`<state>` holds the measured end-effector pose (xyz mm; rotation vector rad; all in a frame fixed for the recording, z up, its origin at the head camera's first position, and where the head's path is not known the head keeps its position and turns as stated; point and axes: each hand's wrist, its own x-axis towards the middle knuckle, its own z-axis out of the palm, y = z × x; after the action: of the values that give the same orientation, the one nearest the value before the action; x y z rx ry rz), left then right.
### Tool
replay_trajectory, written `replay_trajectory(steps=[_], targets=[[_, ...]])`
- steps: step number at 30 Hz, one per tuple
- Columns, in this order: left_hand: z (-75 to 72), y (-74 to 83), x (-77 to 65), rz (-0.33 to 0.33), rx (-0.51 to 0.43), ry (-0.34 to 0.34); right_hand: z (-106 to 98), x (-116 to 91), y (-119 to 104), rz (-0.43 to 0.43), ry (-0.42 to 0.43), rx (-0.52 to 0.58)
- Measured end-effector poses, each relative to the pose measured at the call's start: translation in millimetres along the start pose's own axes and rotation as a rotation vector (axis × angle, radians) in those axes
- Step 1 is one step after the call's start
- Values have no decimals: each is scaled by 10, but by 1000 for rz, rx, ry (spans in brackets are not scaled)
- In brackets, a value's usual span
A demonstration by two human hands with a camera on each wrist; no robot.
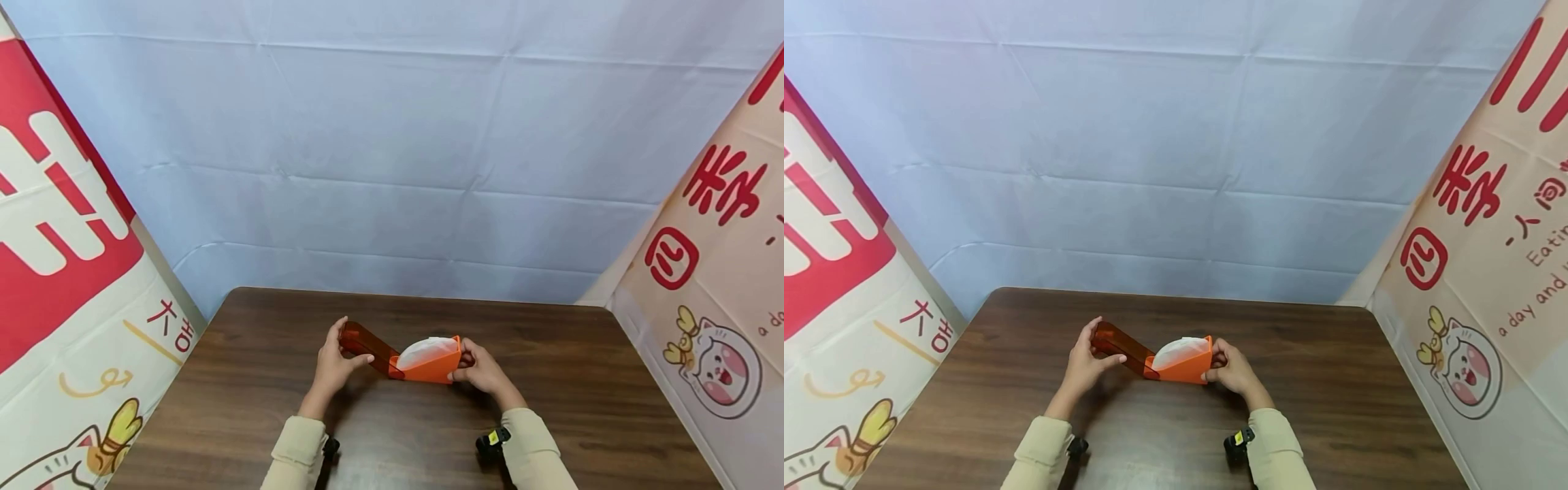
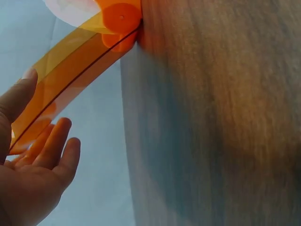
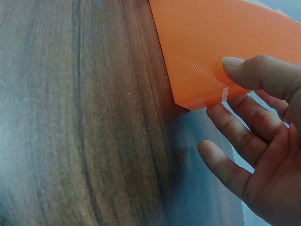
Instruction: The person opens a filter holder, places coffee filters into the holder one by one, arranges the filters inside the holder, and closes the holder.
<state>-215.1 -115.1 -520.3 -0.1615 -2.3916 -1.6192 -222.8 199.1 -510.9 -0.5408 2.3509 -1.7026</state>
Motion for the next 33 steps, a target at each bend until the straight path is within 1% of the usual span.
replay_trajectory(steps=[3, 5, 6, 9, 10, 13, 17, 19, 22, 25, 27, 28, 32, 33], targets=[[-11, -27, 14, -25, -69, -29, 16, -26, -105, 8, 1, -11], [-42, 61, 16, -46, -103, -52, 11, -29, -128, 6, 4, -13], [-60, 115, 8, -44, -102, -61, 10, -29, -127, 4, 5, -15], [-72, 107, 23, -71, -81, -73, 13, -33, -121, 9, 5, -16], [-73, 99, 29, -81, -72, -74, 13, -31, -107, 8, 5, -13], [-36, -59, 69, -102, -54, -66, 12, -7, -16, 9, 8, -2], [-37, -57, 69, -96, -54, -67, 3, 46, 188, 4, 16, -4], [-39, -52, 69, -96, -58, -68, 3, 58, 244, 6, 20, -10], [-43, -41, 68, -94, -72, -72, -1, 65, 266, -4, 20, -13], [-45, -16, 62, -87, -96, -93, 1, 65, 268, -18, 19, -13], [-45, 5, 55, -62, -105, -114, 2, 63, 265, -21, 21, -13], [-41, 17, 54, -59, -113, -121, 3, 62, 265, -19, 23, -15], [-15, 61, 58, 3, -89, -142, 0, 58, 270, -2, 40, -32], [-6, 70, 60, 8, -78, -143, 2, 55, 267, 4, 45, -39]])
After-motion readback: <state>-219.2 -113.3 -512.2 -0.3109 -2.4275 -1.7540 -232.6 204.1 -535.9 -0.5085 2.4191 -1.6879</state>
